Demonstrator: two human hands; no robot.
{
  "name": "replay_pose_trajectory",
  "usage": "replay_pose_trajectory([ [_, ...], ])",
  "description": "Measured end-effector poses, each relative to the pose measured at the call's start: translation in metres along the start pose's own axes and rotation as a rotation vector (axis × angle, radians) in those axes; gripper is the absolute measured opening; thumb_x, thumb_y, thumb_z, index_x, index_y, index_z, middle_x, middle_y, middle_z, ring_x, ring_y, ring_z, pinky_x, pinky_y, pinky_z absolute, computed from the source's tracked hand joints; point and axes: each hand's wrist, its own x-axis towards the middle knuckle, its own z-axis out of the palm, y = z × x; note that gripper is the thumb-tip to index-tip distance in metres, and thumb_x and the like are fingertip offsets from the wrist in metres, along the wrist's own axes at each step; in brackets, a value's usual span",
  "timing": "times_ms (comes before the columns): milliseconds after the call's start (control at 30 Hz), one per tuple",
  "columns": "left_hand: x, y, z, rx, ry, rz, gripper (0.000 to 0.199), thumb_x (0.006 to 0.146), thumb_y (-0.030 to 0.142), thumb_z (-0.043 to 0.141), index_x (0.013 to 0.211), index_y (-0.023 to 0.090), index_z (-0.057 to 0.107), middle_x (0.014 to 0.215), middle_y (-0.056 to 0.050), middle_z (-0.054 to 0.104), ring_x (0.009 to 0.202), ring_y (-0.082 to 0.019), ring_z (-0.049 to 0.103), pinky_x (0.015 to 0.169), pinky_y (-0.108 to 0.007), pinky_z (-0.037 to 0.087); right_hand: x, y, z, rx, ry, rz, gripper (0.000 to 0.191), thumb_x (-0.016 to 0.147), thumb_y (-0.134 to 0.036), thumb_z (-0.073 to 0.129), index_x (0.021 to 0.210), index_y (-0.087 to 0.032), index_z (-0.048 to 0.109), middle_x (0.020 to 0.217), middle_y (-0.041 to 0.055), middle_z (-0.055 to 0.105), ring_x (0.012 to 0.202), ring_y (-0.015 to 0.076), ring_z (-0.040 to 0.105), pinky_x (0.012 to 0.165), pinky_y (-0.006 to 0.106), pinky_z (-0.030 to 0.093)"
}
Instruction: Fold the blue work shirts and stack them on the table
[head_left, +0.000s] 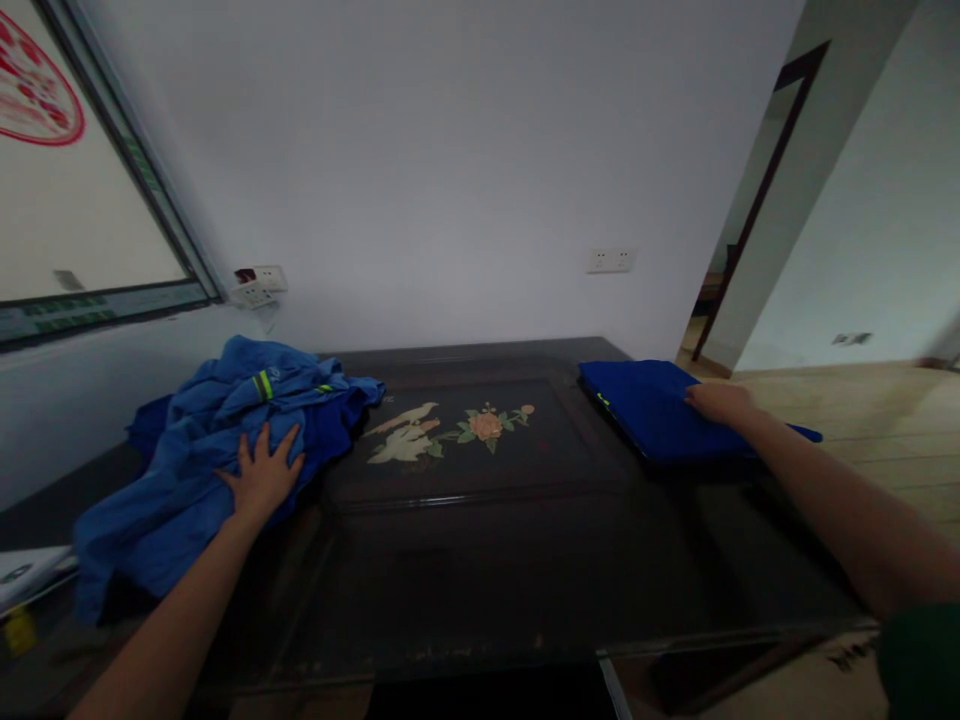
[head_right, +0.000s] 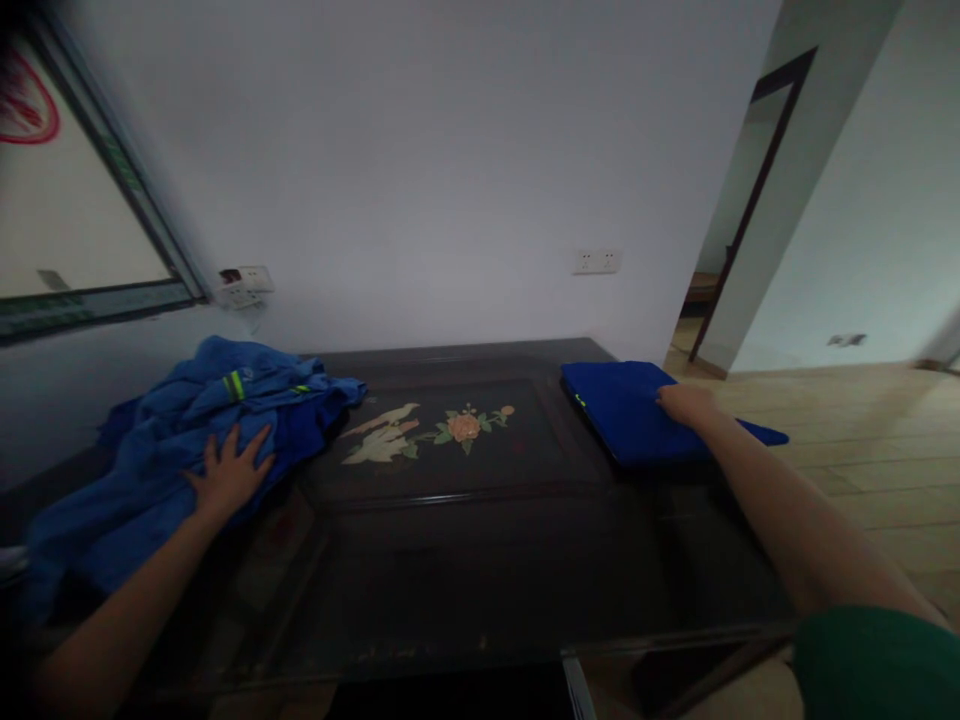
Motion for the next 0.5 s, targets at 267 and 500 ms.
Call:
replay_pose_trajectory([
  [267,-0.005,0.003,0.002,-0.003,0.03,-0.041,0.057,0.091,0.043,0.039,0.146,0.026,0.038,0.157,-0.014,0.018,0.143,-0.045,0.008,0.102,-0.077,0.009,0.002,-0.025,-0.09,0.072,0.192,-0.067,0.023,0.09,-0.023,0.053,0.073,-0.011,0.064,0.088,0.0217,0.067,0.071,0.0174,0.058,0.065,0.034,0.032],
  [500,-0.015,0.068,-0.006,-0.024,0.13,0.134,0.049,0.091,0.033,0.043,0.139,0.021,0.047,0.157,-0.018,0.015,0.144,-0.038,0.01,0.105,-0.074,0.01,-0.021,-0.087,-0.206,0.604,0.703,-0.043,0.046,0.097,-0.028,0.04,0.097,0.01,0.066,0.087,0.0244,0.069,0.063,0.0075,0.054,0.062,0.028,0.035],
])
